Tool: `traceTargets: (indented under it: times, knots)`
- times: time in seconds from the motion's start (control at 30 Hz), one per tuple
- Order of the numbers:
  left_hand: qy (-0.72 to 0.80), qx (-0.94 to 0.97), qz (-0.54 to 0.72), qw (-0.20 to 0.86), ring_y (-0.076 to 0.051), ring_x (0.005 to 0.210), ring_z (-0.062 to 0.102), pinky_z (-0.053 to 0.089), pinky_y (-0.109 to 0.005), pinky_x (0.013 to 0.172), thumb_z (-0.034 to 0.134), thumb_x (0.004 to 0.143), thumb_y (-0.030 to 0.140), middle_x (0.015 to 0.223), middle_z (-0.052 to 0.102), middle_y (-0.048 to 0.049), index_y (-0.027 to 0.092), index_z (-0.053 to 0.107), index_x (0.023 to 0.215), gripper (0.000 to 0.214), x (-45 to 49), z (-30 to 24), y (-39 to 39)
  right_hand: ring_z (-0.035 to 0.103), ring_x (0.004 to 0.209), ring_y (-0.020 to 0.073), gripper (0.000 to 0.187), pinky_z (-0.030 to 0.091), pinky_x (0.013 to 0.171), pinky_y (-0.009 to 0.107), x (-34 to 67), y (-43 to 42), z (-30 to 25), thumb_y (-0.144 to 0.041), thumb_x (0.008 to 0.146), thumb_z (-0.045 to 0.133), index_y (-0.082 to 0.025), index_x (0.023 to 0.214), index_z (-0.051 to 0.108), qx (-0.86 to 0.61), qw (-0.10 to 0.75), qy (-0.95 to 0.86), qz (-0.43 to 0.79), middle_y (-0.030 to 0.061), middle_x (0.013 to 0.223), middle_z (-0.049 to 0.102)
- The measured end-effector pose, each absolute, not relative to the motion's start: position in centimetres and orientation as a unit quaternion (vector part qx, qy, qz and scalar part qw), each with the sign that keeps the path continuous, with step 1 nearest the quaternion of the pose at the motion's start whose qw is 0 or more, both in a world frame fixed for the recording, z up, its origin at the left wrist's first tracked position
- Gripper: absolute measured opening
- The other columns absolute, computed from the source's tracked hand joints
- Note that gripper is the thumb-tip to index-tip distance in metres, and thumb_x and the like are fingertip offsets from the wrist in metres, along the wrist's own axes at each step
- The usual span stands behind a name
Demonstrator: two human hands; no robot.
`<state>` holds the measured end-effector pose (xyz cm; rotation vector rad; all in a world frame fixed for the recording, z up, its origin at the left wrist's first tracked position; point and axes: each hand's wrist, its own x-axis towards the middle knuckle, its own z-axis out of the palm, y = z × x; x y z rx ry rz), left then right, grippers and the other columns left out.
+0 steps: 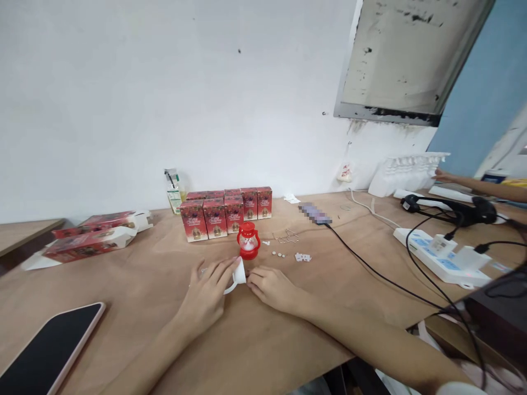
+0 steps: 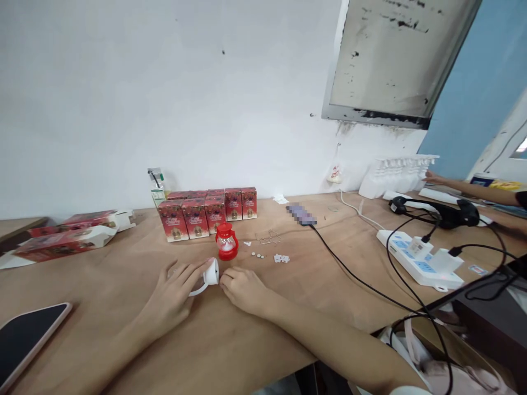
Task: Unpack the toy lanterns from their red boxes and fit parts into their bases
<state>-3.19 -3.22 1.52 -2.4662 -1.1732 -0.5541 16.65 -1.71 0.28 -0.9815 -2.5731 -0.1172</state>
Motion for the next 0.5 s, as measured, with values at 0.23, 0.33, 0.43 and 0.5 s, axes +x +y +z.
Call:
traceTargets:
  times: [0.23,0.33,0.43,0.5]
  knots:
    - [-0.418,-0.889,-0.135,0.126,-0.025,0.111,0.048,0.038,-0.036,0.085,0.04,0.067,0.003,0.125,0.054,-0.0105,0.017,0.034,0.136,0.07,-3.2,1.1,-3.2,0.053,0.088,0.0199,0.013,0.044,0.076,0.03,17.2,-0.2,-0.8,-0.013,0.087,0.047,-0.014,0.087,0.061,-0.359,0.211,-0.905,-0.09,0.007,0.089,0.063]
    - [-0.418,-0.892,-0.12,0.121,-0.026,0.111,0.047,0.039,-0.036,0.085,0.04,0.071,0.005,0.127,0.052,-0.0102,0.017,0.034,0.136,0.066,-3.2,1.2,-3.3,0.051,0.09,0.0202,0.015,0.043,0.078,0.03,17.6,0.6,-1.2,-0.008,0.083,0.049,-0.015,0.09,0.061,-0.377,0.217,-0.896,-0.094,0.0063,0.092,0.062]
    - [-0.417,-0.895,-0.107,0.117,-0.026,0.111,0.047,0.039,-0.036,0.086,0.04,0.073,0.006,0.129,0.051,-0.0093,0.018,0.033,0.136,0.065,-3.2,1.3,-3.2,0.051,0.089,0.0198,0.019,0.043,0.075,0.03,17.9,1.0,-1.3,-0.004,0.081,0.05,-0.016,0.091,0.061,-0.388,0.218,-0.891,-0.089,0.0057,0.093,0.062]
    - [-0.417,-0.895,-0.104,0.119,-0.026,0.11,0.047,0.039,-0.036,0.086,0.041,0.074,0.007,0.128,0.051,-0.0094,0.019,0.032,0.137,0.065,-3.2,1.4,-3.2,0.051,0.088,0.0198,0.018,0.043,0.075,0.03,17.9,1.1,-1.3,-0.006,0.083,0.048,-0.016,0.091,0.06,-0.395,0.224,-0.887,-0.083,0.0061,0.093,0.062]
